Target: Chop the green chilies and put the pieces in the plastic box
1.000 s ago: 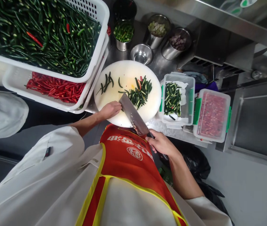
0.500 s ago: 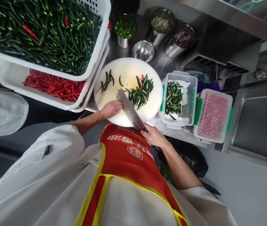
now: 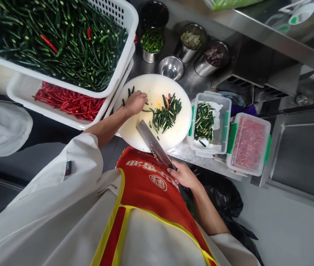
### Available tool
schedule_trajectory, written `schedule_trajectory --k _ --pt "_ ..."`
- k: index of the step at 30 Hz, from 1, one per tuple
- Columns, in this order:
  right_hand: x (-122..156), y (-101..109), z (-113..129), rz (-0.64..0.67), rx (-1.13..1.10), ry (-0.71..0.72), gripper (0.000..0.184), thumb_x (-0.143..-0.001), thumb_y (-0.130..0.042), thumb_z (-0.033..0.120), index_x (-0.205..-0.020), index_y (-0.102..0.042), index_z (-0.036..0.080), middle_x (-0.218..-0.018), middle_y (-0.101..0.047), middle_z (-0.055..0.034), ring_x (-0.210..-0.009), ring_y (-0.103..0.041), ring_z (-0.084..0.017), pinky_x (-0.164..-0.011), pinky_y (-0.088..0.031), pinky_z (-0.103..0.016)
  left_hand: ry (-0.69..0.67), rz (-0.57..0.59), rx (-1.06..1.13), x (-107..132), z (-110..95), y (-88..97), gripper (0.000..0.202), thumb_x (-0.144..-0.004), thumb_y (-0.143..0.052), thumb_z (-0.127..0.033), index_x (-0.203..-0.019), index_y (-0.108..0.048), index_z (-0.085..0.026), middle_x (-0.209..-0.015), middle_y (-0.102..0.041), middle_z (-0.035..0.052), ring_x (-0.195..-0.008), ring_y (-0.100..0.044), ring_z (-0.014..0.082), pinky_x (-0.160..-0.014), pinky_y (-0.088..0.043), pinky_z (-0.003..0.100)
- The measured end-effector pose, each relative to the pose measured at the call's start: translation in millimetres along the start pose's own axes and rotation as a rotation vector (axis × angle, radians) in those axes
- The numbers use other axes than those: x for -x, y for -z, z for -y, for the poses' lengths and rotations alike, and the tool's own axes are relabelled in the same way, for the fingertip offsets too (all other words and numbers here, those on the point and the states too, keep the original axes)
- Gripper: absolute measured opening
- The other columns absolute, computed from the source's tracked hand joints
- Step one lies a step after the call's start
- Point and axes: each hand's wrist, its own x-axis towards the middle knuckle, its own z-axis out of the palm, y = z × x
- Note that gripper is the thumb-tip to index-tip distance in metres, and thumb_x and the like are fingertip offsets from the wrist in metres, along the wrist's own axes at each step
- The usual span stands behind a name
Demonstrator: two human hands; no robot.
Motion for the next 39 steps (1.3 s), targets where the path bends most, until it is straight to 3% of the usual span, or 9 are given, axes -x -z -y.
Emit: schedule_trajectory --k 2,5,9,13,15,18,23,28,39 --pt "-4 -6 3 0.014 -0.008 -0.013 0.019 -0.090 -0.055 0.040 -0.100 -0.058 0.025 -0.052 -0.056 0.0059 -0.041 -0.056 -0.016 -0.043 -0.043 -0.026 0.003 0.010 -0.017 -9 4 0.0 0.021 -0.083 -0.049 -0.014 -0.088 -0.069 -0.019 -0.110 -0.068 0.0080 -0.107 -0.056 0.0271 -0.096 -0.046 0.044" --pt "-18 -18 9 -0.028 -0.133 -0.056 0.018 -0.088 -0.054 0.041 -0.095 -0.054 0.024 -0.054 -0.053 0.0069 -0.041 -0.055 -0.015 -0.043 -0.044 -0.026 0.100 -0.100 0.036 -10 -1 8.9 0.015 -0.084 -0.053 -0.017 -0.090 -0.067 -0.019 -0.100 -0.067 0.0068 -0.100 -0.057 0.0250 -0.093 -0.047 0.041" --pt "-41 -27 19 -0.128 -0.262 -0.077 0.022 -0.085 -0.056 0.044 -0.086 -0.045 0.025 -0.058 -0.054 0.0076 -0.042 -0.053 -0.013 -0.042 -0.045 -0.024 0.212 -0.228 0.146 16 -22 25.5 0.015 -0.090 -0.054 -0.020 -0.102 -0.062 -0.017 -0.095 -0.065 0.0049 -0.087 -0.059 0.0187 -0.083 -0.049 0.033" --pt "-46 -22 25 -0.224 -0.178 -0.046 0.022 -0.087 -0.054 0.044 -0.084 -0.042 0.026 -0.054 -0.054 0.0079 -0.041 -0.055 -0.014 -0.043 -0.044 -0.024 -0.009 -0.037 0.160 61 -47 17.3 0.012 -0.095 -0.052 -0.021 -0.095 -0.063 -0.017 -0.094 -0.064 0.0061 -0.088 -0.060 0.0183 -0.078 -0.050 0.031" --pt "-40 -16 26 -0.206 -0.131 -0.033 0.020 -0.089 -0.052 0.044 -0.087 -0.045 0.026 -0.050 -0.053 0.0085 -0.040 -0.056 -0.015 -0.043 -0.045 -0.025 -0.128 0.065 0.154 81 -52 4.9 0.016 -0.097 -0.050 -0.023 -0.095 -0.065 -0.017 -0.098 -0.065 0.0079 -0.094 -0.060 0.0199 -0.082 -0.051 0.032" --pt "-28 -8 28 -0.147 -0.047 -0.029 0.018 -0.091 -0.052 0.042 -0.093 -0.050 0.025 -0.048 -0.053 0.0086 -0.040 -0.056 -0.016 -0.044 -0.045 -0.025 -0.177 0.110 0.176 98 -50 -10.0 0.021 -0.099 -0.050 -0.028 -0.100 -0.068 -0.017 -0.106 -0.066 0.0092 -0.101 -0.060 0.0200 -0.090 -0.051 0.032" --pt "-14 0 31 -0.074 0.041 -0.062 0.021 -0.092 -0.051 0.041 -0.102 -0.055 0.024 -0.047 -0.054 0.0083 -0.039 -0.056 -0.016 -0.046 -0.046 -0.026 -0.217 0.111 0.220 101 -41 -9.0 0.027 -0.102 -0.045 -0.029 -0.102 -0.071 -0.018 -0.109 -0.067 0.0087 -0.105 -0.061 0.0187 -0.095 -0.050 0.031" --pt "-7 4 36 -0.023 0.009 -0.090 0.017 -0.091 -0.051 0.041 -0.096 -0.052 0.025 -0.050 -0.053 0.0082 -0.040 -0.055 -0.016 -0.044 -0.045 -0.025 -0.258 0.146 0.192 106 -40 -1.5 0.028 -0.101 -0.046 -0.028 -0.100 -0.072 -0.018 -0.106 -0.068 0.0095 -0.102 -0.062 0.0194 -0.095 -0.050 0.033" --pt "-4 10 40 0.027 0.021 -0.132 0.013 -0.091 -0.050 0.037 -0.092 -0.051 0.024 -0.050 -0.053 0.0079 -0.041 -0.055 -0.015 -0.044 -0.043 -0.025 -0.236 0.127 0.216 108 -39 -4.0 0.028 -0.101 -0.046 -0.028 -0.098 -0.071 -0.019 -0.104 -0.070 0.0086 -0.099 -0.062 0.0185 -0.093 -0.049 0.032"
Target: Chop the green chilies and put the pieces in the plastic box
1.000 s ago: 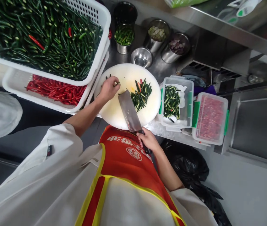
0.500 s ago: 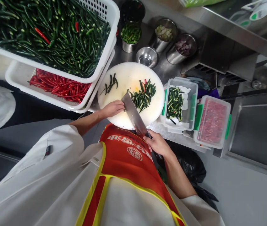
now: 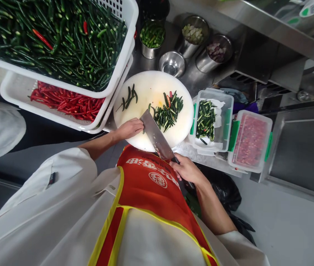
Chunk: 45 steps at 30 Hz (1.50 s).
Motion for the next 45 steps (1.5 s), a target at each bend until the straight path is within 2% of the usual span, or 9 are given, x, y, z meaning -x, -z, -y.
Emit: schedule_trajectory --k 5,9,12,18,21,25,30,37,45 --pt "-26 -12 -1 -0.029 -0.001 0.039 0.014 -0.092 -0.048 0.037 -0.098 -0.051 0.025 -0.051 -0.053 0.0079 -0.039 -0.055 -0.015 -0.043 -0.043 -0.025 -0.025 -0.005 0.040 0 4 0.2 0.028 -0.100 -0.046 -0.028 -0.097 -0.072 -0.019 -0.103 -0.071 0.0091 -0.098 -0.064 0.0188 -0.093 -0.049 0.034" --pt "-60 -33 5 -0.126 -0.120 0.104 0.014 -0.089 -0.050 0.038 -0.089 -0.048 0.025 -0.051 -0.052 0.0075 -0.039 -0.054 -0.015 -0.043 -0.043 -0.026 -0.045 -0.001 0.031 -1 2 -0.5 0.028 -0.100 -0.046 -0.029 -0.096 -0.072 -0.019 -0.102 -0.071 0.0102 -0.096 -0.064 0.0195 -0.092 -0.051 0.035" --pt "-62 -34 3 -0.170 -0.167 0.105 0.017 -0.089 -0.051 0.041 -0.085 -0.046 0.026 -0.050 -0.051 0.0079 -0.039 -0.053 -0.015 -0.042 -0.042 -0.025 -0.014 -0.009 -0.015 -4 1 4.2 0.029 -0.100 -0.045 -0.028 -0.092 -0.071 -0.019 -0.097 -0.070 0.0091 -0.094 -0.063 0.0195 -0.089 -0.052 0.035" --pt "-18 -18 -13 -0.113 -0.031 0.127 0.017 -0.091 -0.050 0.038 -0.094 -0.054 0.023 -0.048 -0.052 0.0085 -0.042 -0.054 -0.015 -0.050 -0.044 -0.025 0.513 -0.306 -0.221 -16 22 32.2 0.021 -0.094 -0.048 -0.023 -0.100 -0.066 -0.014 -0.105 -0.064 0.0157 -0.100 -0.061 0.0294 -0.086 -0.051 0.043" --pt "-9 -16 -18 -0.026 0.076 0.192 0.018 -0.089 -0.052 0.035 -0.095 -0.061 0.021 -0.059 -0.060 0.0053 -0.052 -0.058 -0.015 -0.055 -0.045 -0.025 0.600 -0.285 -0.270 -19 34 37.9 0.019 -0.090 -0.052 -0.021 -0.100 -0.065 -0.013 -0.103 -0.063 0.0179 -0.101 -0.061 0.0337 -0.087 -0.050 0.046" --pt "-15 -15 -25 -0.071 0.017 0.119 0.020 -0.090 -0.052 0.037 -0.100 -0.060 0.022 -0.054 -0.057 0.0065 -0.046 -0.056 -0.016 -0.050 -0.044 -0.026 0.513 -0.142 -0.254 -21 31 29.3 0.017 -0.087 -0.049 -0.017 -0.086 -0.067 -0.015 -0.089 -0.064 0.0148 -0.090 -0.063 0.0301 -0.081 -0.051 0.041" --pt "-21 -9 -29 -0.237 -0.093 0.065 0.016 -0.090 -0.052 0.040 -0.090 -0.052 0.024 -0.047 -0.052 0.0087 -0.040 -0.055 -0.016 -0.046 -0.044 -0.025 0.257 0.081 -0.151 -19 9 18.6 0.024 -0.086 -0.048 -0.013 -0.092 -0.070 -0.017 -0.092 -0.067 0.0089 -0.087 -0.064 0.0229 -0.079 -0.053 0.034" --pt "-16 -10 -17 -0.192 0.018 0.098 0.018 -0.090 -0.052 0.039 -0.098 -0.056 0.023 -0.046 -0.053 0.0084 -0.040 -0.057 -0.016 -0.047 -0.046 -0.025 0.118 0.053 -0.148 -15 6 22.0 0.027 -0.095 -0.045 -0.016 -0.103 -0.071 -0.014 -0.109 -0.066 0.0124 -0.100 -0.061 0.0238 -0.092 -0.052 0.038" --pt "-11 -7 -10 -0.090 0.032 0.102 0.016 -0.091 -0.050 0.037 -0.100 -0.055 0.023 -0.049 -0.055 0.0078 -0.041 -0.057 -0.016 -0.047 -0.046 -0.026 -0.024 -0.002 -0.038 2 -7 -3.2 0.030 -0.102 -0.044 -0.027 -0.106 -0.072 -0.017 -0.112 -0.069 0.0105 -0.104 -0.064 0.0189 -0.095 -0.053 0.032"
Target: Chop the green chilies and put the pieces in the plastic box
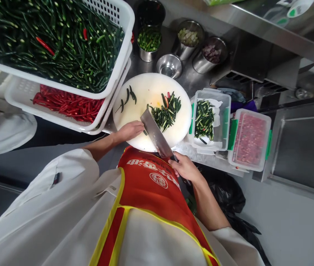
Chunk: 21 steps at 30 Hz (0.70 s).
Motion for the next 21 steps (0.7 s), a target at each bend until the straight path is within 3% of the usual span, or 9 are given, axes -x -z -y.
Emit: schedule_trajectory --k 10,17,21 --pt "8 17 8 0.104 -0.067 -0.128 0.011 -0.089 -0.052 0.035 -0.088 -0.049 0.024 -0.053 -0.051 0.0088 -0.039 -0.052 -0.013 -0.040 -0.041 -0.023 0.020 -0.040 -0.039 3 2 -7.0 0.028 -0.102 -0.046 -0.028 -0.104 -0.072 -0.018 -0.111 -0.069 0.0093 -0.104 -0.063 0.0182 -0.096 -0.051 0.031" --pt "-52 -17 23 0.006 -0.122 0.011 0.010 -0.088 -0.050 0.028 -0.084 -0.042 0.025 -0.049 -0.049 0.0103 -0.036 -0.052 -0.013 -0.039 -0.040 -0.023 -0.022 -0.034 0.002 1 4 -9.0 0.027 -0.101 -0.046 -0.028 -0.096 -0.071 -0.017 -0.106 -0.070 0.0095 -0.100 -0.064 0.0179 -0.095 -0.051 0.031" --pt "-61 -16 20 -0.031 -0.183 0.033 0.016 -0.087 -0.052 0.030 -0.078 -0.041 0.025 -0.049 -0.050 0.0103 -0.035 -0.052 -0.012 -0.042 -0.042 -0.024 -0.029 -0.021 0.007 -2 5 4.0 0.027 -0.100 -0.045 -0.028 -0.094 -0.069 -0.017 -0.104 -0.068 0.0097 -0.100 -0.063 0.0186 -0.092 -0.053 0.032"
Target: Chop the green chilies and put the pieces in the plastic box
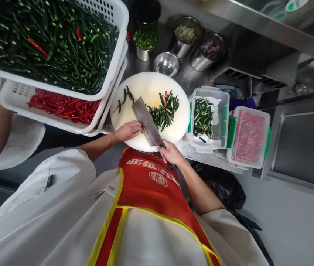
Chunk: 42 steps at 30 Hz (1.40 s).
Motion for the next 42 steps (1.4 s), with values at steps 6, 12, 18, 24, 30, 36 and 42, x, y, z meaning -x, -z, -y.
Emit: schedule_trajectory --k 6,12,18,24,30,36,42 --pt "45 12 -17 -0.005 -0.028 -0.008 0.011 -0.089 -0.051 0.035 -0.088 -0.046 0.024 -0.048 -0.052 0.0103 -0.038 -0.053 -0.013 -0.045 -0.043 -0.025 0.602 -0.268 -0.258 -4 24 36.2 0.017 -0.092 -0.049 -0.017 -0.097 -0.065 -0.016 -0.108 -0.061 0.0136 -0.103 -0.059 0.0268 -0.095 -0.051 0.044" --pt "56 5 -30 0.108 -0.015 -0.056 0.015 -0.086 -0.054 0.036 -0.094 -0.051 0.023 -0.056 -0.051 0.0094 -0.040 -0.053 -0.013 -0.042 -0.041 -0.024 0.743 -0.057 -0.296 -3 23 36.9 0.023 -0.091 -0.045 -0.013 -0.096 -0.067 -0.012 -0.106 -0.061 0.0173 -0.102 -0.059 0.0298 -0.089 -0.052 0.042" --pt "50 10 -39 -0.051 -0.057 -0.085 0.017 -0.088 -0.053 0.040 -0.088 -0.047 0.024 -0.055 -0.052 0.0092 -0.040 -0.052 -0.013 -0.044 -0.042 -0.025 0.436 0.007 -0.115 14 -4 13.0 0.025 -0.087 -0.045 -0.006 -0.093 -0.068 -0.015 -0.098 -0.066 0.0123 -0.097 -0.058 0.0258 -0.086 -0.053 0.039" --pt "52 10 -23 -0.044 0.076 -0.063 0.014 -0.088 -0.052 0.040 -0.089 -0.050 0.025 -0.049 -0.053 0.0089 -0.041 -0.054 -0.016 -0.048 -0.044 -0.026 0.177 -0.035 0.005 19 -20 -10.5 0.022 -0.095 -0.048 -0.014 -0.102 -0.069 -0.018 -0.106 -0.066 0.0091 -0.101 -0.060 0.0204 -0.092 -0.053 0.035" --pt "59 10 -4 0.025 0.145 -0.006 0.016 -0.088 -0.053 0.035 -0.098 -0.060 0.024 -0.053 -0.055 0.0069 -0.048 -0.056 -0.017 -0.053 -0.043 -0.026 0.090 -0.030 -0.007 25 -23 -13.2 0.024 -0.100 -0.048 -0.023 -0.103 -0.071 -0.018 -0.108 -0.067 0.0099 -0.102 -0.061 0.0194 -0.094 -0.052 0.034" --pt "75 22 2 0.122 0.149 -0.097 0.020 -0.090 -0.051 0.033 -0.104 -0.060 0.023 -0.054 -0.056 0.0069 -0.043 -0.054 -0.016 -0.050 -0.042 -0.027 0.055 -0.016 -0.040 26 -23 -14.4 0.024 -0.100 -0.047 -0.024 -0.100 -0.070 -0.017 -0.105 -0.068 0.0098 -0.098 -0.061 0.0188 -0.094 -0.050 0.035" --pt "68 17 -1 0.085 0.201 -0.025 0.016 -0.088 -0.054 0.032 -0.100 -0.063 0.024 -0.055 -0.058 0.0044 -0.049 -0.055 -0.017 -0.054 -0.042 -0.027 0.068 -0.029 -0.026 23 -24 -16.3 0.023 -0.100 -0.047 -0.024 -0.098 -0.069 -0.017 -0.103 -0.068 0.0097 -0.096 -0.061 0.0191 -0.091 -0.050 0.034"
